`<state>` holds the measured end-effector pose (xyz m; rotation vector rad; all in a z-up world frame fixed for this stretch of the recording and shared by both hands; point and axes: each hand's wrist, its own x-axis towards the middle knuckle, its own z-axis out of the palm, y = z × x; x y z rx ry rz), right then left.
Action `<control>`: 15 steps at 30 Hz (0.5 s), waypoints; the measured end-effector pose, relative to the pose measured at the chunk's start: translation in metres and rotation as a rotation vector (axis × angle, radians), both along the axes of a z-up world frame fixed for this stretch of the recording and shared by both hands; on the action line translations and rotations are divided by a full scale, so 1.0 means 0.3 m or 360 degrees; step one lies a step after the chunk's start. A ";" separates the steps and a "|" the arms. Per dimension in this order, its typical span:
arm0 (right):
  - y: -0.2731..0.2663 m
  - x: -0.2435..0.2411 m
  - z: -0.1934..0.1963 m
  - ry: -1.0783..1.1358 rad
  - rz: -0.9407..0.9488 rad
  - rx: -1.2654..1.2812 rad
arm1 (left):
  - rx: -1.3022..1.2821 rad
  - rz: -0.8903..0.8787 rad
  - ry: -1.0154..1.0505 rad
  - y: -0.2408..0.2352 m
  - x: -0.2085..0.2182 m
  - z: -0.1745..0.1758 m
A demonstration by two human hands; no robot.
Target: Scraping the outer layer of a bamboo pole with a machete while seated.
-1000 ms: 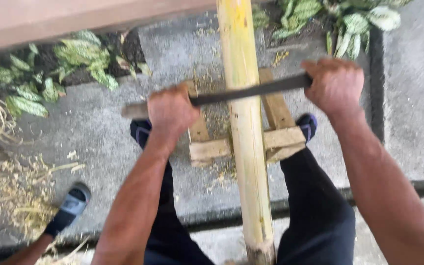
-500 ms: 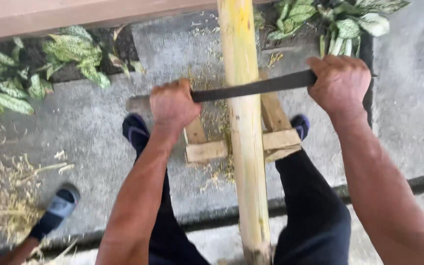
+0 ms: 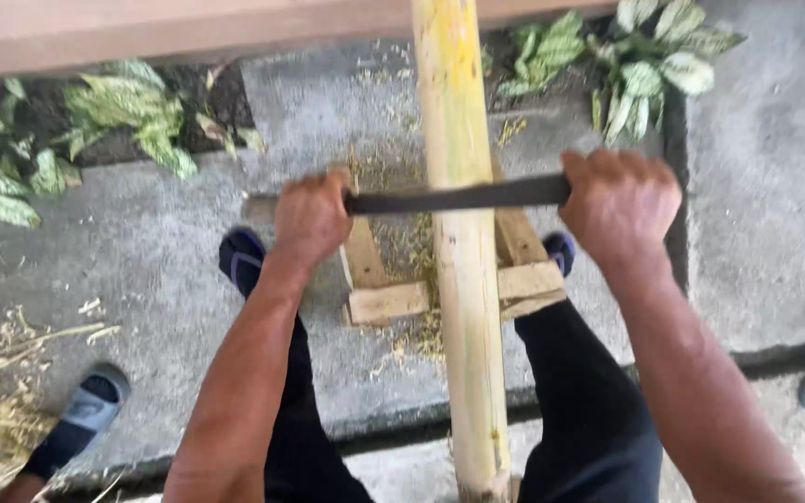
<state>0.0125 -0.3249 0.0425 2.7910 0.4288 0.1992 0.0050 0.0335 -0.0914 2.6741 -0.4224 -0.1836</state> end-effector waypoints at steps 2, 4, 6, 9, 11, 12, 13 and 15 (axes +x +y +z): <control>-0.030 -0.084 -0.044 0.0093 -0.0072 0.0057 | 0.0043 -0.0063 -0.0011 -0.001 0.018 -0.009; -0.045 -0.047 -0.055 0.0140 -0.0091 0.0117 | 0.0088 -0.0074 -0.0068 -0.013 0.084 -0.003; -0.022 -0.082 -0.057 0.0272 -0.0204 0.0000 | 0.0273 -0.0143 0.0306 -0.011 0.028 0.001; -0.004 0.028 -0.016 0.0013 -0.0083 0.0166 | -0.0050 0.0035 0.0204 -0.034 0.118 0.069; -0.059 -0.091 -0.119 0.0012 -0.0112 0.0320 | 0.0122 -0.0051 0.0101 -0.022 0.096 0.122; -0.080 -0.125 -0.181 0.0016 -0.0109 0.0464 | 0.0283 -0.0107 0.0002 -0.010 0.093 0.145; -0.092 -0.072 -0.199 0.0026 -0.0117 0.0483 | 0.0302 -0.0115 0.0012 -0.014 0.098 0.170; -0.110 -0.027 -0.248 0.0187 -0.0206 0.0350 | 0.0484 -0.0119 -0.0015 -0.018 0.048 0.217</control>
